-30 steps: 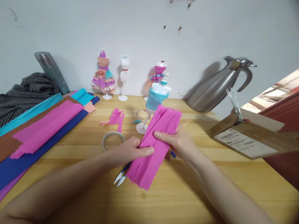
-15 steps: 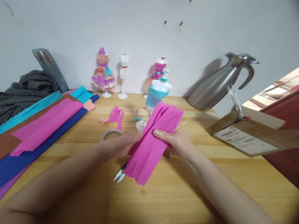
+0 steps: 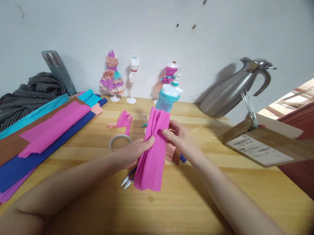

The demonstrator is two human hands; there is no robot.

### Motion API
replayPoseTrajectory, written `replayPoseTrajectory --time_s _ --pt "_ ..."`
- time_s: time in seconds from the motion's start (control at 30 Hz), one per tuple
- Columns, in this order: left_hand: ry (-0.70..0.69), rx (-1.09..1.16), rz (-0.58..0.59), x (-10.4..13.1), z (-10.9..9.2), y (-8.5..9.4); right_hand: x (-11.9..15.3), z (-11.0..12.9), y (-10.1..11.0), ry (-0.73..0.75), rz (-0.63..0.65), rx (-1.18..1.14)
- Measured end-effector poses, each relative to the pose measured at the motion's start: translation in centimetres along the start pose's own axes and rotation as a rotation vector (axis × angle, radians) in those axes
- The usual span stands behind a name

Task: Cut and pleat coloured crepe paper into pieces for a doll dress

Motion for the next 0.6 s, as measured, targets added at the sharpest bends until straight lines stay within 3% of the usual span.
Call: replayPoseTrajectory --time_s 0.07,0.13,0.27,0.33,0.43,0.6 --pt "-0.037 -0.023 -0.057 0.1 -0.3 0.2 0.1 1.1 1.3 0.086 -0.127 0.184" --pt "-0.092 -0.067 -0.106 0.3 -0.6 0.4 0.6 1.8 1.0 0.132 -0.129 0.281" --pt "-0.216 -0.084 -0.054 0.6 -1.2 -0.5 1.9 1.4 -2.6 0.088 0.139 0.252" --pt "-0.227 -0.027 -0.015 0.6 -1.3 -1.0 2.2 0.8 -3.6 0.022 0.204 0.163" --pt "-0.175 0.069 -0.022 0.6 -1.4 -1.0 2.1 -0.1 -3.3 -0.113 0.255 0.000" --pt "-0.066 0.170 -0.094 0.3 -1.5 0.6 2.1 -0.4 -1.0 -0.283 0.371 -0.040"
Point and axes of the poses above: each hand's wrist, its own x-axis away from the middle knuckle, its own y-axis out of the back of the hand, z = x × y, the point moved 8 cm from there along -x, towards the middle knuckle, and after that the axes turned 7 degrees about -x, right-handed, at the moved point
